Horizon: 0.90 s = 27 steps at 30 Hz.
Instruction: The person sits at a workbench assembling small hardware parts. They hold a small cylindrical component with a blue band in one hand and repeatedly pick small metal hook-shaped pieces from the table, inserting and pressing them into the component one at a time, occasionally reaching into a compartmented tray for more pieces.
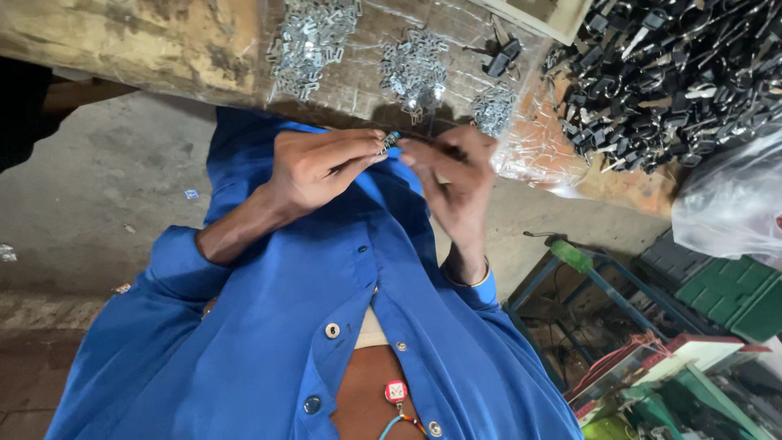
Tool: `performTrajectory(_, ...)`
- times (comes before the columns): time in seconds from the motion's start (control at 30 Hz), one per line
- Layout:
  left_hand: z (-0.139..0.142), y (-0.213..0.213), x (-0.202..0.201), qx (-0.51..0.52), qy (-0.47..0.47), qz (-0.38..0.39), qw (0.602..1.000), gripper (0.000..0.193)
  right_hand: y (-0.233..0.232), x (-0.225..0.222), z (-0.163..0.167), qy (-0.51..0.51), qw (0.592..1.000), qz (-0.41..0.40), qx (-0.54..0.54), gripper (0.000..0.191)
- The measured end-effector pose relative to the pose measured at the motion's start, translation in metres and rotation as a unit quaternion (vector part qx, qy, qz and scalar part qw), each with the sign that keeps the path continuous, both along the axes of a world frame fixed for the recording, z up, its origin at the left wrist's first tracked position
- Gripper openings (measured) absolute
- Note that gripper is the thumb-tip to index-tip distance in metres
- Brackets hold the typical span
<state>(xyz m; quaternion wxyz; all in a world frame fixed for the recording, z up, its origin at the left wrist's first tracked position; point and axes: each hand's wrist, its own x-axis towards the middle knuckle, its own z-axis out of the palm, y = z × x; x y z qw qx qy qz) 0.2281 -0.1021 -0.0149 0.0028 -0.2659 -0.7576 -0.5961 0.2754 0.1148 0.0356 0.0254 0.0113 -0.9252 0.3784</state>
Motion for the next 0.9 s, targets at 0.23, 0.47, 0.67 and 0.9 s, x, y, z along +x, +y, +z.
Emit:
performTrajectory(0.23, -0.002, 0.005, 0.002, 0.022, -0.084, 0.006, 0.996, 0.021, 0.029, 0.012, -0.009, 0.068, 0.973, -0.113, 0.191, 0.024)
performTrajectory(0.47, -0.004, 0.006, 0.0, 0.052, -0.151, 0.02, 0.987, 0.022, 0.035, 0.022, -0.013, 0.018, 0.991, -0.114, 0.065, 0.052)
performTrajectory(0.67, -0.004, 0.005, 0.001, 0.05, -0.131, 0.022, 0.99, 0.022, 0.035, 0.023, -0.013, 0.042, 0.982, -0.059, 0.176, 0.054)
performTrajectory(0.9, -0.004, 0.004, 0.002, 0.044, -0.131, 0.025, 0.99, 0.022, 0.032, 0.023, -0.013, 0.113, 0.978, 0.032, 0.171, 0.025)
